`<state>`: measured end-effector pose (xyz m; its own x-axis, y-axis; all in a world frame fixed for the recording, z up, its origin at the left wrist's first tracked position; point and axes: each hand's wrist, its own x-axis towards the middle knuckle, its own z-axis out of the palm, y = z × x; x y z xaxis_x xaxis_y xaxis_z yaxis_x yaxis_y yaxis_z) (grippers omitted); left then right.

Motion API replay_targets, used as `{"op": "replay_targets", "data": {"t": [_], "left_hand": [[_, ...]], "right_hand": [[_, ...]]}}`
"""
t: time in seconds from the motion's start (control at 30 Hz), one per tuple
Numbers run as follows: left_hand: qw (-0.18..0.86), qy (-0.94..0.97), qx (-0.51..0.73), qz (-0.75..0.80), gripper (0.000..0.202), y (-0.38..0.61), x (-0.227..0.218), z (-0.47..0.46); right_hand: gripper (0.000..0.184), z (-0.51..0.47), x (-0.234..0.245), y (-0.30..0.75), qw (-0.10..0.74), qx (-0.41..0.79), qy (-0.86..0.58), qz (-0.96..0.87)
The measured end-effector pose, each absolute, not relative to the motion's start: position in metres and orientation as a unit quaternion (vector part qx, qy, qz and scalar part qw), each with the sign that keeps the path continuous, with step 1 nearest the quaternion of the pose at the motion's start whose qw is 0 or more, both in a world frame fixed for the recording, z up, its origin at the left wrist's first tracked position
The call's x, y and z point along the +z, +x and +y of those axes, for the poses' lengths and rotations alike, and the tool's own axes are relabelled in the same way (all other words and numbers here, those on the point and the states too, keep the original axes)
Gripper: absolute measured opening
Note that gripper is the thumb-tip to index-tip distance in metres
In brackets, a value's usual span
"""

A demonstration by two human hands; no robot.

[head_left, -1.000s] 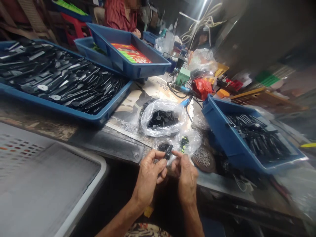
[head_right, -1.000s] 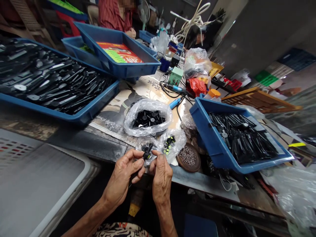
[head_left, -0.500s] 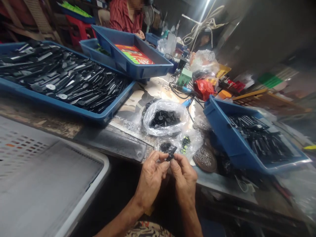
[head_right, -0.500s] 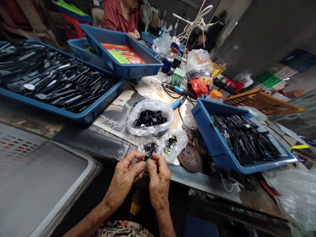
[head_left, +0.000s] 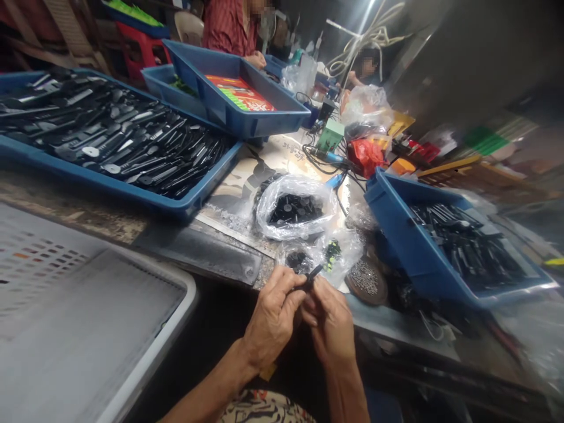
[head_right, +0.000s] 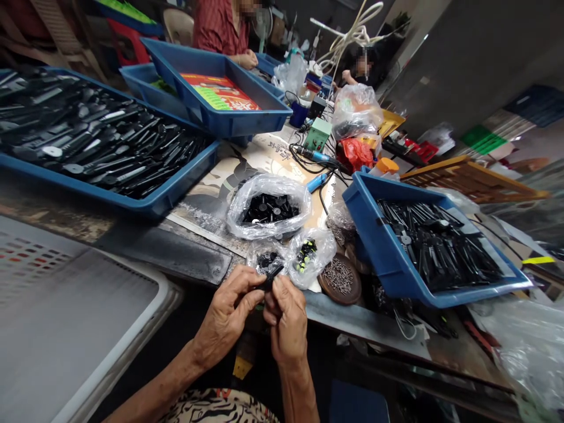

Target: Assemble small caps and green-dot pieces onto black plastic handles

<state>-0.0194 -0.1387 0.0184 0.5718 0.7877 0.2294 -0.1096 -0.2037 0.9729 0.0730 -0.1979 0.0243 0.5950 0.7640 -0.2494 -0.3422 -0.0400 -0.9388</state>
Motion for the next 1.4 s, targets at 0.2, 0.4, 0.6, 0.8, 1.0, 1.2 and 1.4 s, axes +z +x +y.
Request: {"op": "replay_targets", "data": {"t": [0.2, 0.4, 0.6, 0.8, 1.0, 1.2, 1.4], "left_hand": [[0.614, 0.643, 0.371, 0.268, 0.018, -0.023, 0.02, -0.141], [0.733, 0.539, 0.306, 0.281, 0.019, -0.03, 0.032, -0.144], [0.79, 0.505, 0.228, 0.262, 0.008, -0.033, 0.035, -0.143], [0.786, 0.467, 0.265, 0.305, 0.005, -0.031, 0.028, -0.147], [0.773, 0.445, 0.307, 0.333, 0.008, -0.031, 0.03, -0.15], [0.709, 0.516, 0.313, 0.366, 0.008, -0.032, 0.033, -0.151], [0.703, 0.534, 0.305, 0.358, 0.011, -0.035, 0.028, -0.155]], "right_hand": [[0.031, -0.201, 0.018, 0.075, 0.663, 0.436, -0.569, -0.215], [0.024, -0.203, 0.022, 0.08, 0.672, 0.446, -0.551, -0.216], [0.027, -0.206, 0.029, 0.087, 0.66, 0.429, -0.573, -0.229], [0.034, -0.217, 0.028, 0.084, 0.616, 0.428, -0.6, -0.277], [0.032, -0.228, 0.03, 0.072, 0.556, 0.423, -0.612, -0.371], [0.037, -0.228, 0.024, 0.074, 0.587, 0.382, -0.615, -0.363], [0.037, -0.229, 0.022, 0.073, 0.592, 0.388, -0.608, -0.359]]}}
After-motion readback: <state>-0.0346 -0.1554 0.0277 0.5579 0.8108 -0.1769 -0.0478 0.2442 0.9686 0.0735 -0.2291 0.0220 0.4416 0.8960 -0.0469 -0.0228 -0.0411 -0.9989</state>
